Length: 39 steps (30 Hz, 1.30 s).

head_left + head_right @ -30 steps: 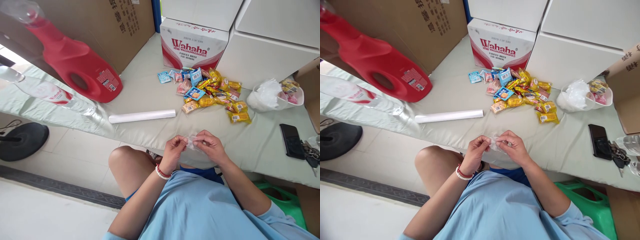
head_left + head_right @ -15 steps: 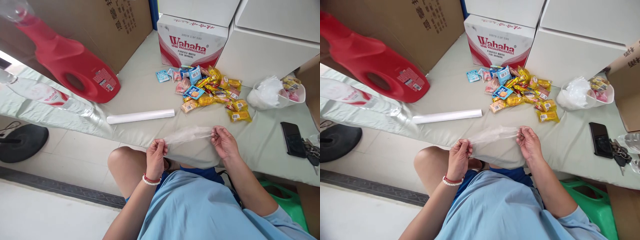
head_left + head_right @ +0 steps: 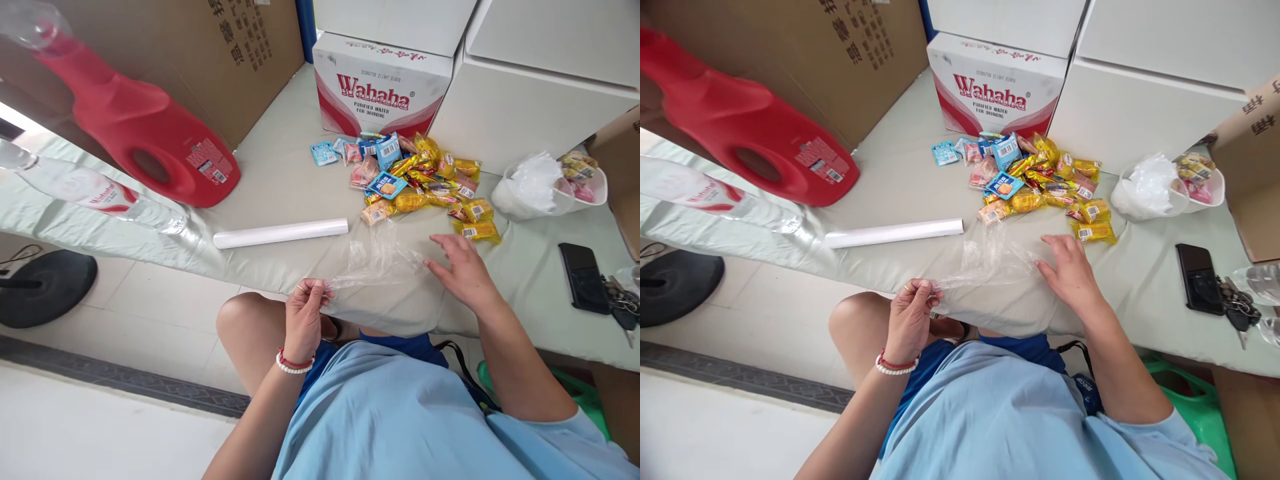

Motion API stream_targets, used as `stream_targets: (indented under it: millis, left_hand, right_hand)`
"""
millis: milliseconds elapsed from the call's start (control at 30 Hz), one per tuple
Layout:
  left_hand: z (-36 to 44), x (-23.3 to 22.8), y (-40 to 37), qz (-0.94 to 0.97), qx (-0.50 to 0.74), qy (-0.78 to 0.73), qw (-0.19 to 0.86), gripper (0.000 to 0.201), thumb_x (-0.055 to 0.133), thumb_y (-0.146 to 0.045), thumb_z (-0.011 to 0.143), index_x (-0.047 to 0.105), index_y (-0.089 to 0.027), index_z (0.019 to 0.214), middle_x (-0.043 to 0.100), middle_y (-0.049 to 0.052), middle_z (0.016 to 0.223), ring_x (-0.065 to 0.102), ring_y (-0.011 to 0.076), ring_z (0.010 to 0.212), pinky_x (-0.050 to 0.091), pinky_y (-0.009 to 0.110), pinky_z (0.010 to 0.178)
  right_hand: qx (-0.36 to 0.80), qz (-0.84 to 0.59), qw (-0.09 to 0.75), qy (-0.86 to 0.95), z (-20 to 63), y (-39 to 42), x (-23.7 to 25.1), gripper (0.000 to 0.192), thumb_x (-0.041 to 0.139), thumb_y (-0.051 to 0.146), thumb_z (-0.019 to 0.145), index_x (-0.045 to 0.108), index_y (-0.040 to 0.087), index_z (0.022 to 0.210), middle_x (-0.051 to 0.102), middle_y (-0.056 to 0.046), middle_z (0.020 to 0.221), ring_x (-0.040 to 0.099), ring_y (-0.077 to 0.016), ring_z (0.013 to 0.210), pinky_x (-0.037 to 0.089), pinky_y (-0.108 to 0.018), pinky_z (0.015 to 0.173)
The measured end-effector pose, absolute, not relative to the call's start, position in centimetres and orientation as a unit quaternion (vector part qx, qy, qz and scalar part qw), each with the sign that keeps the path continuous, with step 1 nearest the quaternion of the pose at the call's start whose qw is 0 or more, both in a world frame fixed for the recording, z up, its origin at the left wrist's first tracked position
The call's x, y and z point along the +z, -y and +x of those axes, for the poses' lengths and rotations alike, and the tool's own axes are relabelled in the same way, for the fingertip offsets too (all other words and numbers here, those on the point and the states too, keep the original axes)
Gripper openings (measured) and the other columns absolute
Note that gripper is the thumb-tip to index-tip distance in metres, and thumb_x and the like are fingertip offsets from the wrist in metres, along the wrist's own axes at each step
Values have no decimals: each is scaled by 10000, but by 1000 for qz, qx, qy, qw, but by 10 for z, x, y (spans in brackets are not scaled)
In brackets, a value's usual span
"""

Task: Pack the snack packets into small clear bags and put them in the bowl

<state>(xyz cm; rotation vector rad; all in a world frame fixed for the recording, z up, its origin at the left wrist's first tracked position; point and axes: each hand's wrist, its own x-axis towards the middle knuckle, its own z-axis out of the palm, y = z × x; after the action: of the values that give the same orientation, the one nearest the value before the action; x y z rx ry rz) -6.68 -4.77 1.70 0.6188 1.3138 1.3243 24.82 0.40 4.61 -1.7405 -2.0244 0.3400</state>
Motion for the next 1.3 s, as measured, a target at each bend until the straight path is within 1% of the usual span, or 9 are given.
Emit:
stream_targets:
  millis: [100,233,400,567,633,800,933,1200,1300]
  left_hand:
    - [-66,15,49,263,549,-561,560,430,849,-561,763,651,-184,820,666,-11,756,577,100,688,464,218,659]
    - [-73,15,47,237,555,-559,569,435,856,-547,756,629,-181,816,659,-18,761,585,88,683,464,197,637]
    - [-80,18,44,212,565,-551,576,456,807,-575,798,584,-198,925,699,26,973,696,144,891,546,227,714]
    - [-54,23,43,222,525,-514,640,775,897,-451,729,444,-280,1335,657,81,1274,693,233,1159,580,369,915]
    - [-45,24,40,228,512,-512,651,874,941,-349,662,439,-268,1372,684,68,1220,715,194,1071,558,328,916]
    - [-48,17,20,251,493,-494,670,433,856,-429,716,624,-166,969,685,-4,807,583,65,619,468,209,634]
    - [-64,7,-7,294,500,-525,623,383,816,-459,713,599,-180,859,628,-36,733,451,46,511,367,199,516]
    - [-69,-12,-36,562,433,-614,345,548,710,-335,831,539,-168,1325,662,80,1109,622,137,664,551,329,677]
    - [-63,-20,-27,699,423,-560,137,584,697,-264,870,535,-180,1425,584,195,1378,650,303,1181,530,496,1010]
  right_hand:
    - [44,-478,178,859,222,-22,66,567,641,184,918,580,310,1467,448,-107,1593,381,-353,1467,348,-605,1188]
    - [16,-345,140,928,196,-43,69,291,600,142,953,758,309,1131,519,-25,1561,302,-315,1529,165,-637,1268]
    - [54,-402,141,903,200,-34,64,209,567,277,1019,748,203,944,732,-93,978,633,-272,1100,486,-427,988]
    - [152,-506,210,822,174,13,62,259,503,323,1046,719,203,967,722,-62,844,654,-200,811,475,-308,748]
    - [239,-539,269,761,162,27,64,239,543,368,1024,711,212,958,710,-38,801,651,-180,751,475,-293,718]
    - [495,-622,405,453,166,36,67,405,719,611,841,629,216,844,524,49,572,516,-131,513,399,-254,503]
    - [549,-650,439,288,186,41,57,542,845,660,632,599,211,810,419,78,554,528,-137,541,344,-225,462]
    - [138,-791,313,507,215,69,-1,398,480,562,969,647,215,867,641,-36,700,574,-194,664,422,-314,651]
    - [27,-781,274,561,217,72,-17,404,411,494,1024,670,200,923,715,-85,831,643,-224,769,442,-325,709]
